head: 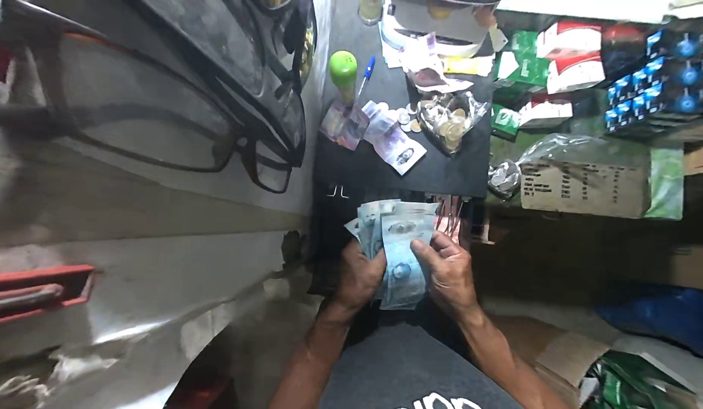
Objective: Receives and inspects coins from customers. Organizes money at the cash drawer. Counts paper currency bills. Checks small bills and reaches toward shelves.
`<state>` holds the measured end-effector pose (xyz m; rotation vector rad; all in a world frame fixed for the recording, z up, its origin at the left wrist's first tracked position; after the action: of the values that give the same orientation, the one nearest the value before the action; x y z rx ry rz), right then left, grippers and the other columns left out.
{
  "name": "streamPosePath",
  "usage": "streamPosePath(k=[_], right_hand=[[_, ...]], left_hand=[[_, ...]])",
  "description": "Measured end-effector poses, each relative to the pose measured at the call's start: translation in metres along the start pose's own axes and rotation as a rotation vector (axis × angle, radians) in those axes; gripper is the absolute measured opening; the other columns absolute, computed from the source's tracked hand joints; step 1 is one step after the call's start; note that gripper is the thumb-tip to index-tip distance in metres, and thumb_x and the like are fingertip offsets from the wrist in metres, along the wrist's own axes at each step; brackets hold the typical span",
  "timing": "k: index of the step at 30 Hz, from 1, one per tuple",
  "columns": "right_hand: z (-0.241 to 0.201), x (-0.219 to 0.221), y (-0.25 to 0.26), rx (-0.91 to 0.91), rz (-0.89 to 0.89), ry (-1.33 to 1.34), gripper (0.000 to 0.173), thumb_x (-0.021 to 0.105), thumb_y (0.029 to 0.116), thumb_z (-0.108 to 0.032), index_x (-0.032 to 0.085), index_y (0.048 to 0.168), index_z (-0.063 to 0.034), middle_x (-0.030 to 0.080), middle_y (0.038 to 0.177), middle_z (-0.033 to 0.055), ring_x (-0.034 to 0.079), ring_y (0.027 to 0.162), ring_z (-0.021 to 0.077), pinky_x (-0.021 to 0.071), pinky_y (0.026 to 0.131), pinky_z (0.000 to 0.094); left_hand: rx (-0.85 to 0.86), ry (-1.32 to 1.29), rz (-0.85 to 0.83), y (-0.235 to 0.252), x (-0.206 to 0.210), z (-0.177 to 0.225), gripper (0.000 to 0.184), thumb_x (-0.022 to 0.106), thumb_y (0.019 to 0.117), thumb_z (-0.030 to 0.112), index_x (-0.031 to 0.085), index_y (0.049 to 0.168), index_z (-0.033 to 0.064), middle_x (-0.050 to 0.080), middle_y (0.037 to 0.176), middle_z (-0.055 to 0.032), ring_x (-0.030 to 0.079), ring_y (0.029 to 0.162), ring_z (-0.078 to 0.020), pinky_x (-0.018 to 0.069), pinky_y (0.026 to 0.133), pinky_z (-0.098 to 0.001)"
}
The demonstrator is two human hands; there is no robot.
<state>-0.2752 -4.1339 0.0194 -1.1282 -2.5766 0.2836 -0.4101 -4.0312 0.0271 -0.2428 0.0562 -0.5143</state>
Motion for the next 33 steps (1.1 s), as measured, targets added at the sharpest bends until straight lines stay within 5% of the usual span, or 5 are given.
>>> streamPosePath(k=[3, 10, 18, 23, 33], right_hand=[[0.000, -0.002, 0.003, -0.014, 0.052, -0.030, 0.007, 0.068, 0.0924, 0.002, 0.072, 0.098, 0.0022, 0.075, 0.084, 0.0074, 0.072, 0.076, 0.0121, 0.0630, 0.075, 0.0292], [-0.019, -0.030, 0.006, -0.099, 0.039, 0.067, 0.020, 0.054, 0.0996, -0.002, 0.064, 0.117, 0.0000, 0.076, 0.097, 0.0068, 0.074, 0.087, 0.0149, 0.0636, 0.083, 0.0346], [-0.009, -0.018, -0.001, 0.005, -0.063, 0.125, 0.016, 0.061, 0.0942, 0.002, 0.068, 0.109, 0.0040, 0.077, 0.092, 0.0098, 0.075, 0.080, 0.0153, 0.0648, 0.078, 0.0326], [-0.011, -0.008, 0.003, 0.065, -0.088, 0.037, 0.014, 0.066, 0.0922, 0.001, 0.071, 0.105, 0.0043, 0.077, 0.088, 0.0099, 0.075, 0.078, 0.0144, 0.0645, 0.077, 0.0315], [-0.027, -0.053, 0.003, -0.051, 0.192, 0.024, 0.014, 0.058, 0.0956, 0.003, 0.069, 0.104, 0.0000, 0.076, 0.087, 0.0060, 0.074, 0.077, 0.0134, 0.0646, 0.075, 0.0320]], left_hand=[[-0.035, -0.019, -0.064, -0.004, 0.009, -0.004, 0.019, 0.070, 0.0863, -0.003, 0.065, 0.104, -0.0047, 0.074, 0.087, -0.0022, 0.071, 0.081, -0.0033, 0.0618, 0.077, -0.0223], [-0.063, -0.148, -0.051, 0.005, -0.008, 0.000, 0.015, 0.052, 0.1027, 0.003, 0.063, 0.107, -0.0053, 0.076, 0.084, -0.0071, 0.075, 0.076, -0.0148, 0.0650, 0.074, -0.0321], [-0.044, -0.051, -0.022, 0.010, -0.011, 0.002, 0.020, 0.073, 0.0895, 0.002, 0.066, 0.107, -0.0023, 0.076, 0.087, -0.0032, 0.074, 0.081, -0.0088, 0.0637, 0.078, -0.0271], [-0.017, 0.004, -0.081, 0.007, 0.000, 0.004, 0.019, 0.072, 0.0855, -0.002, 0.065, 0.103, -0.0024, 0.072, 0.087, 0.0012, 0.070, 0.082, -0.0008, 0.0601, 0.078, -0.0201], [-0.062, 0.026, -0.121, 0.006, -0.003, -0.004, 0.023, 0.077, 0.0877, 0.010, 0.068, 0.105, -0.0011, 0.074, 0.090, -0.0014, 0.072, 0.084, -0.0050, 0.0616, 0.080, -0.0248]])
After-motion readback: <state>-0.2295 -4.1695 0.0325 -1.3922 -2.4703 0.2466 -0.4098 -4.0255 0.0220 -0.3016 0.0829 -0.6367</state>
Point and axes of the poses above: each hand's wrist, its own y-axis towards the middle knuckle, its own x-axis out of the palm, z = x × y, the point moved 8 cm from there along y, towards the middle knuckle
